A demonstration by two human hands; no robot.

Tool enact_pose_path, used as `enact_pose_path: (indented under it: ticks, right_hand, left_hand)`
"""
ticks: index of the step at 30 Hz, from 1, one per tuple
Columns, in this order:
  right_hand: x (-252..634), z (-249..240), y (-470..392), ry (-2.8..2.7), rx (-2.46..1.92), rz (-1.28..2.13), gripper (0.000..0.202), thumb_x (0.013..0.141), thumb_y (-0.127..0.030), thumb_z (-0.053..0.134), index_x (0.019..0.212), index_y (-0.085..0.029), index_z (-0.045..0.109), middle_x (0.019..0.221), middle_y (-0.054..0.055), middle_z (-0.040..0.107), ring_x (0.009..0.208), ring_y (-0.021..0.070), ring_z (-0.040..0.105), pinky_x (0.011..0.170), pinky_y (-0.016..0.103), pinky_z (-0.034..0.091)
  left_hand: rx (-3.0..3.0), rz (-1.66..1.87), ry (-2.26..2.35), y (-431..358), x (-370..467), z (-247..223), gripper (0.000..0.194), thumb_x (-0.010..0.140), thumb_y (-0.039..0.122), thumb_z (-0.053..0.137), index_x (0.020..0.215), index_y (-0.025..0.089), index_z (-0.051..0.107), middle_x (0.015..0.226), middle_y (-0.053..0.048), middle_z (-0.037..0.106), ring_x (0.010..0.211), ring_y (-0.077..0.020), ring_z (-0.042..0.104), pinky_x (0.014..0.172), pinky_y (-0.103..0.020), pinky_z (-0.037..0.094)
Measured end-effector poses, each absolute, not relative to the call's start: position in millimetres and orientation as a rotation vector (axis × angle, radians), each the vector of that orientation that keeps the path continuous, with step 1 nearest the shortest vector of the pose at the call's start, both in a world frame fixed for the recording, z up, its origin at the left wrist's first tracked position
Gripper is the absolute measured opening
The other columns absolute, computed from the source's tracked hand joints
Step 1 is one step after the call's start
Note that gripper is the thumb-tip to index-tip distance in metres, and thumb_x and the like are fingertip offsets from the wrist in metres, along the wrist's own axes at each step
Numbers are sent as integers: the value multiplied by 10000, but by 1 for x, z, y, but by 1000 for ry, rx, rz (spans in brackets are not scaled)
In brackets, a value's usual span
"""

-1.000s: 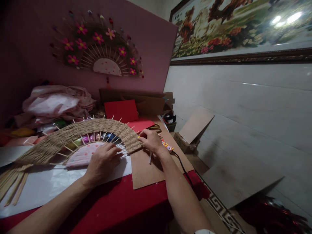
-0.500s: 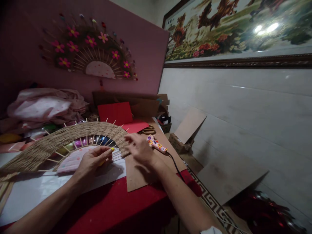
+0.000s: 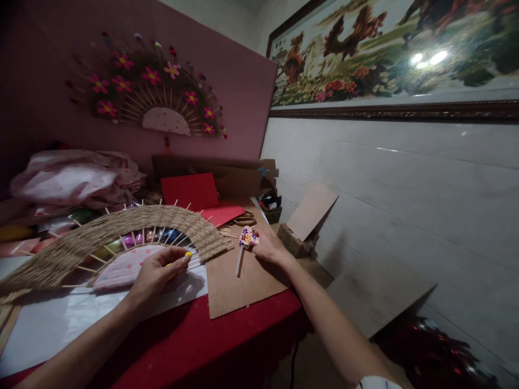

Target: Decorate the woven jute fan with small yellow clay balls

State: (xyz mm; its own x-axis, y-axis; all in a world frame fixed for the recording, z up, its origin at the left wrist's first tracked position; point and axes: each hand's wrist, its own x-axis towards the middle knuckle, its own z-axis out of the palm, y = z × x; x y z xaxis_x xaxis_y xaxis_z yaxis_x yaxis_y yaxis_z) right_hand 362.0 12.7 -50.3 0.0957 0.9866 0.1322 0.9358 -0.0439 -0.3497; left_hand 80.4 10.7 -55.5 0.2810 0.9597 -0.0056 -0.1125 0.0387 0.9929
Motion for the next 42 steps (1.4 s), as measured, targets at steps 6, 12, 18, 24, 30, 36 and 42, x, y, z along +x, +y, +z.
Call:
enact_pose_path:
  ticks: [6,12,18,24,30,36,42]
  right_hand:
    - [361,-52,8,-1797,-2016,133,381,718,-327,593,1084,-222,604,1072,71,637,926,237,573,711,284,393]
    - [371,-50,10,-1444,-1776,556,221,688,-291,583,872,-171,611,621,-7,537,552,124,475,501,223,346]
    - [359,-31,-9,-1149,-1504,970,324,732,-422,582,933,-171,538,582,-72,370,404,46,291,339,163,190]
    - [336,-19,-28,-1117,-1425,1338,362,738,-440,633,951,-154,572,613,-57,418,397,24,313,319,143,192]
    - [323,-29,-31,-1265,-1476,1436,311,769,-441,609,884,-156,564,647,-36,459,411,33,350,297,147,228]
    - [314,-34,-35,-1367,-1520,1367,303,793,-466,557,803,-163,540,627,-37,430,408,37,333,289,155,258]
    - [309,-34,-33,-1323,-1577,1404,296,789,-469,548,766,-176,516,595,-42,408,411,42,299,295,158,225]
  left_hand:
    - [1222,1039,931,12,81,-59,459,563,475,735,801,129,551,511,65,491,349,-22,327,338,-159,209]
    - [1210,1027,913,13,81,-61,450,561,469,732,795,134,543,488,72,477,339,-26,322,330,-161,210]
    - [1233,1032,930,12,82,-61,416,564,446,726,773,131,553,486,68,482,345,-31,335,339,-165,214]
    - [1282,1031,932,11,83,-61,346,604,415,700,750,135,558,490,66,479,373,-34,340,357,-168,221]
    - [1372,1022,926,12,83,-66,271,659,386,660,733,148,555,485,69,464,384,-37,325,379,-179,227]
    - [1452,1037,959,12,83,-66,246,670,381,645,718,153,566,492,56,484,403,-51,341,402,-195,247]
    - [1439,1052,932,10,83,-64,229,654,365,657,686,158,565,462,63,437,412,-58,339,408,-198,241]
